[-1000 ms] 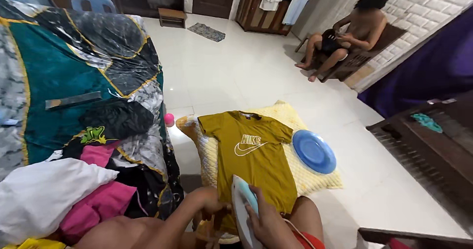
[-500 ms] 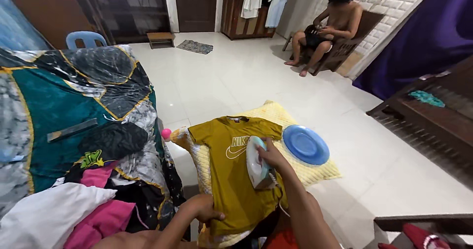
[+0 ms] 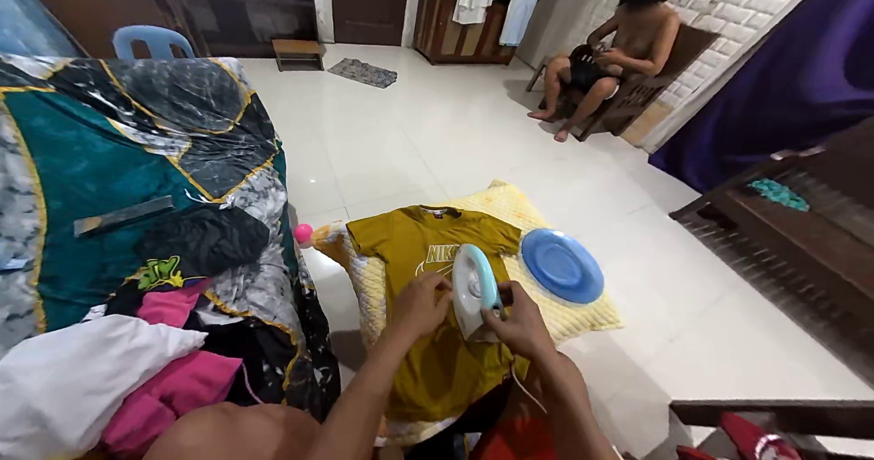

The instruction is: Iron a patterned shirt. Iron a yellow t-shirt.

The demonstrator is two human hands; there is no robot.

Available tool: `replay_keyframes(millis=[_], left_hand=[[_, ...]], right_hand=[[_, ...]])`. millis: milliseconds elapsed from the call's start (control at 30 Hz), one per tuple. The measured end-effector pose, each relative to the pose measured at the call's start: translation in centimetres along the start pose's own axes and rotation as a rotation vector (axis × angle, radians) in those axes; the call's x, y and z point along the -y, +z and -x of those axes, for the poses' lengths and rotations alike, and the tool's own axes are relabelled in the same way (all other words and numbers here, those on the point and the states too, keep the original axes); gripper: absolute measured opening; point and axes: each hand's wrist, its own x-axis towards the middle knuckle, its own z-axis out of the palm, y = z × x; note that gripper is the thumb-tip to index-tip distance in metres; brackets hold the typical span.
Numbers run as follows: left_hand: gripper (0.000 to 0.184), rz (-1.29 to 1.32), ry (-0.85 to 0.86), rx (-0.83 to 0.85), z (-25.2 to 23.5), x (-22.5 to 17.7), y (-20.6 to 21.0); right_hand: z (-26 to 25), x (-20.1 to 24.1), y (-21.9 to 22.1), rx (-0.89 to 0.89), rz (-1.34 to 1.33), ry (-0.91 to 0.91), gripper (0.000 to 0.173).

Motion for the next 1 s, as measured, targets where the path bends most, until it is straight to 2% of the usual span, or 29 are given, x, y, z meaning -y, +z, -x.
replay_keyframes(millis=[67, 133, 233, 300, 433, 533, 600, 667, 767, 833, 933, 1000], left_hand=[[0.03, 0.089, -0.029, -0.177, 0.0, -0.2, 1.0], [0.03, 0.156, -0.008, -0.335, 0.4, 0.3, 2.5], [0.039, 0.204, 0.017, -0.409, 1.2, 1.6, 4.7], [0.038, 0.203, 0.037, -0.497, 1.6, 2.4, 6.2], [0.034, 0.073, 0.096, -0.604, 2.0, 3.0, 7.9], [0.043, -0.022, 0.203, -0.645, 1.5, 2.8, 7.7], [0.06, -0.048, 0.263, -0.626, 0.7, 2.9, 6.5], [0.07, -0.05, 0.258, -0.52, -0.2, 2.9, 4.6], [0.051, 0.039, 0.261, -0.254, -2.8, 3.6, 2.3], [0.04, 0.071, 0.262, -0.135, -4.5, 4.4, 2.1], [0.039, 0.133, 0.219, -0.186, -5.8, 5.4, 3.2], [0.043, 0.167, 0.198, -0.273, -6.1, 5.6, 3.9]], right_hand=[[-1.3, -0.8, -2.0, 0.103, -0.031, -0.047, 0.064], [-2.9, -2.5, -3.9, 0.226, -0.095, -0.172, 0.062], [-5.4, -5.0, -5.1, 0.476, -0.261, -0.356, 0.059], [-6.9, -6.1, -5.0, 0.598, -0.369, -0.422, 0.059], [-7.9, -7.1, -4.6, 0.656, -0.437, -0.456, 0.059], [-7.4, -7.2, -4.5, 0.609, -0.47, -0.46, 0.059], [-6.9, -6.6, -4.7, 0.52, -0.425, -0.429, 0.061], [-6.5, -5.3, -5.0, 0.439, -0.33, -0.385, 0.06], [-7.1, -3.4, -5.2, 0.435, -0.328, -0.348, 0.041], [-8.8, -2.7, -4.9, 0.532, -0.352, -0.295, 0.046], [-10.9, -2.9, -3.4, 0.655, -0.308, -0.194, 0.06], [-11.1, -3.2, -2.1, 0.658, -0.294, -0.168, 0.062]])
